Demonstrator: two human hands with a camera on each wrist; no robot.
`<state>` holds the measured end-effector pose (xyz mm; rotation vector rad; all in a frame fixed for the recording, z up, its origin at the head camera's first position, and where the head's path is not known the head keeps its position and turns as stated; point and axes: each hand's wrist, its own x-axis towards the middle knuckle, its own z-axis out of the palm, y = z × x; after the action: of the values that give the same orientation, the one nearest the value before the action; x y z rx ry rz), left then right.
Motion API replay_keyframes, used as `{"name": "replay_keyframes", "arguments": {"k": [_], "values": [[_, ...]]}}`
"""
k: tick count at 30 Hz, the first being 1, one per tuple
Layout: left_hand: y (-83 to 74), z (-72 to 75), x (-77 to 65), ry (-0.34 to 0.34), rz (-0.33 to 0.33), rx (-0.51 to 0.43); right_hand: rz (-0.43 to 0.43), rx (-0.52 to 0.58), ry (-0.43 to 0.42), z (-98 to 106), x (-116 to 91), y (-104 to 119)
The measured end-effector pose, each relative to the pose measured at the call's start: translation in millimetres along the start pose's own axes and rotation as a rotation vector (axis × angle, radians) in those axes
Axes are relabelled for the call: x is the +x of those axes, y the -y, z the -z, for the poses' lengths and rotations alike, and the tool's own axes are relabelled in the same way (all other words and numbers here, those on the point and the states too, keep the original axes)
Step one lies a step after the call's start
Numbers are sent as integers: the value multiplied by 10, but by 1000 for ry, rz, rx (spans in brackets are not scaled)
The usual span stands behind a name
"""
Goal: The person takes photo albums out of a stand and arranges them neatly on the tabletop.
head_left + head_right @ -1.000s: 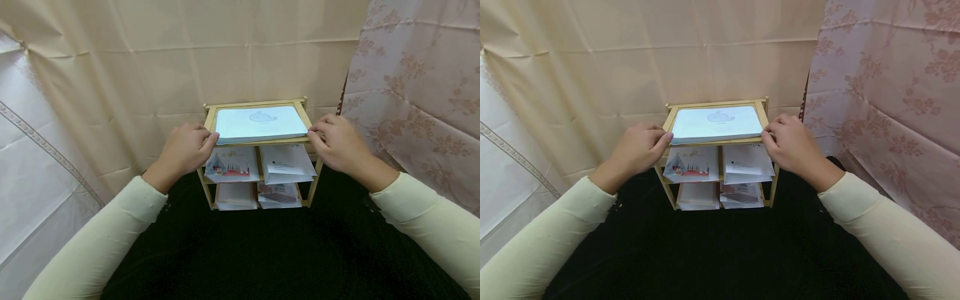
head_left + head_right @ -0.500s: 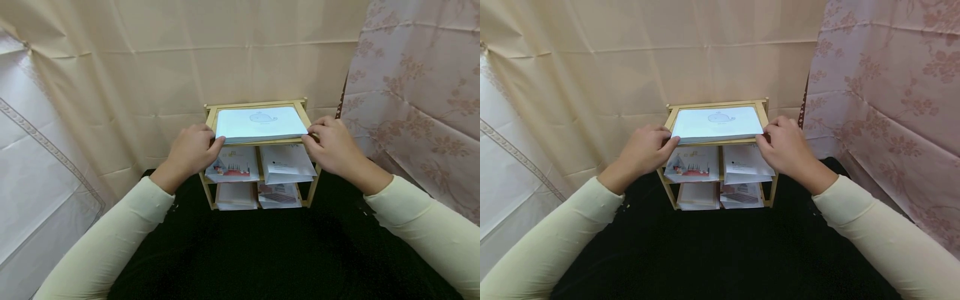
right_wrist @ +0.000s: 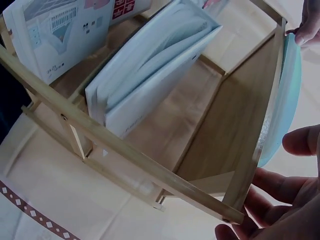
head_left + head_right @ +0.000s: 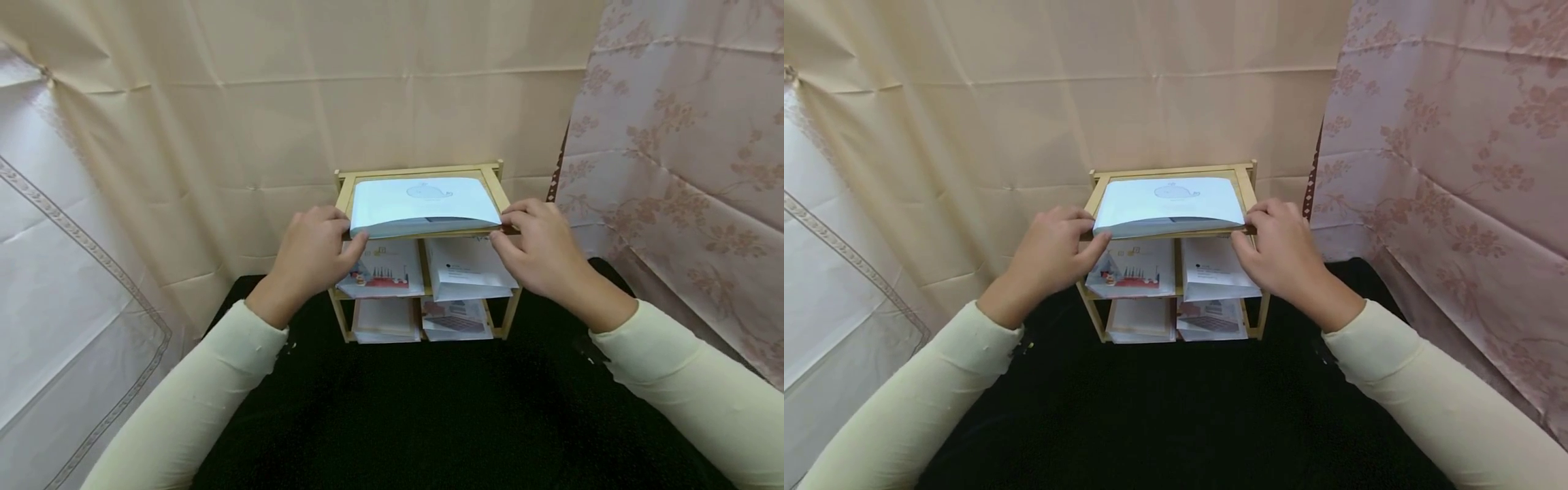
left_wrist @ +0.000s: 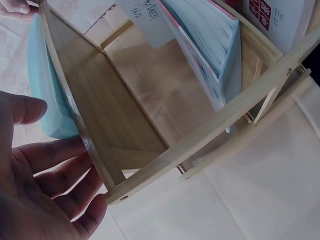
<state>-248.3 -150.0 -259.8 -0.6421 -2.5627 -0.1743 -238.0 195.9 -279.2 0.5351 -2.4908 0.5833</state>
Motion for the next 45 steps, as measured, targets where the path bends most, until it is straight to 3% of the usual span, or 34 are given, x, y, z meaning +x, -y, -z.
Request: {"name": "replay_keyframes", "arguments": {"k": [15, 20, 26, 34, 39, 45], "values": [[-78, -67, -155, -147, 18, -40, 49, 20, -107, -23, -121, 40], [-99, -91, -213, -226, -2, -63, -23, 17, -124, 18, -186, 101], [-131, -102, -269, -260, 18, -135, -81, 45, -125, 56, -267, 163], [-157, -129, -349, -286, 140, -308, -73, 114, -152, 63, -352, 181], [-166, -124, -373, -267, 254, -523, -118, 197, -158, 73, -378, 185], [-148, -104, -380, -194, 404, -771, -226, 296, -153, 66, -407, 178]]}}
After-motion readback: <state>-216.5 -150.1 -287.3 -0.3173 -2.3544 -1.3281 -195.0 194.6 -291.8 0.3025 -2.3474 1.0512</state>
